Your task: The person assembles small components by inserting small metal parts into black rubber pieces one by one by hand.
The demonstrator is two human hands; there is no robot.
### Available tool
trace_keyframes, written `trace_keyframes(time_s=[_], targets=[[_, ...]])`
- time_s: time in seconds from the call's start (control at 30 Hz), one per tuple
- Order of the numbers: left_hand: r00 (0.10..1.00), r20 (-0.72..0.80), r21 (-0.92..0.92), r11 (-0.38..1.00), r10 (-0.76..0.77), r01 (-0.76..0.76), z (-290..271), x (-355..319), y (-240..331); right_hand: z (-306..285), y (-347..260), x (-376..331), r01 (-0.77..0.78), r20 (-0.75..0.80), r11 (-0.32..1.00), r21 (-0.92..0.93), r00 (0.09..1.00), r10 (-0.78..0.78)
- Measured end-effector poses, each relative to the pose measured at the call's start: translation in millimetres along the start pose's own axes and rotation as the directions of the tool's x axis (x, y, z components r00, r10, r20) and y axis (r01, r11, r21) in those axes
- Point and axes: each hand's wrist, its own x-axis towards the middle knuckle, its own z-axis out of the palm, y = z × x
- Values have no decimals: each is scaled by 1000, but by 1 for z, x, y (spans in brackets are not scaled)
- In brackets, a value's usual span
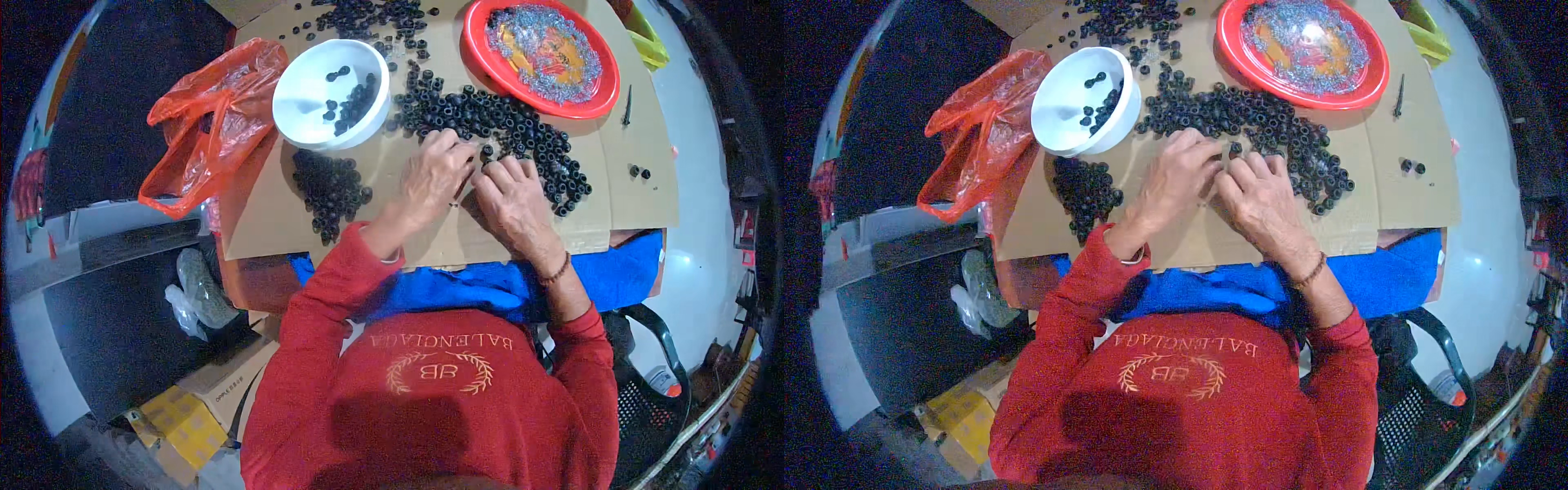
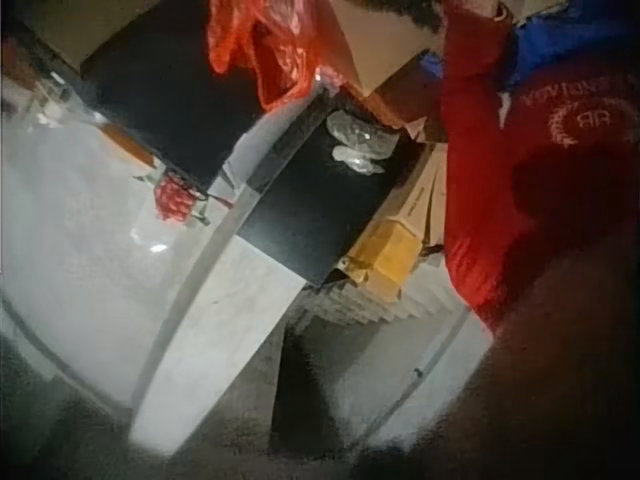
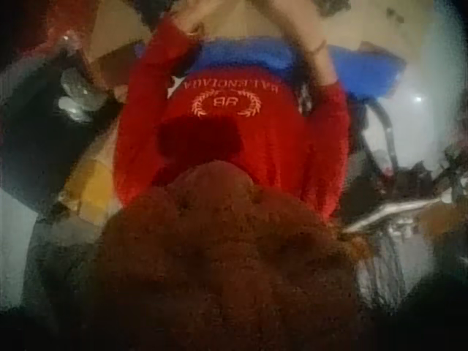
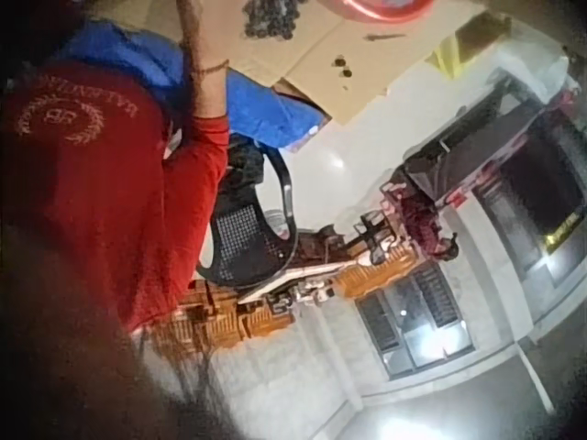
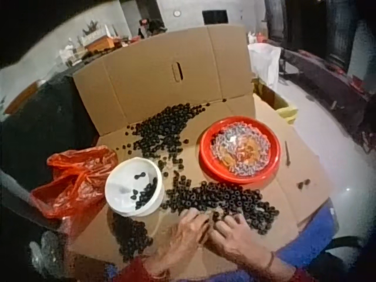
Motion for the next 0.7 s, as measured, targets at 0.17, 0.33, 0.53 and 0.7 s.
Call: trace_keyframes(time_s=[0.17,0.33,0.53,0.7], targets=[[973,-29,-368,908,-227,201,-17,-16,10,5,3,-2,16,-14,1000,17,1000,-16],[776,376,-900,-2,-506,435,-42,-52,-4,0,1,0,5,2,997,81,1000,-6],[769,373,-923,-289,-519,252,-35,-62,-17,-2,-15,42,-36,-21,997,62,999,37],[802,312,-929,-341,-510,144,-27,-64,-25,27,-18,64,3,42,1000,-17,999,-2]])
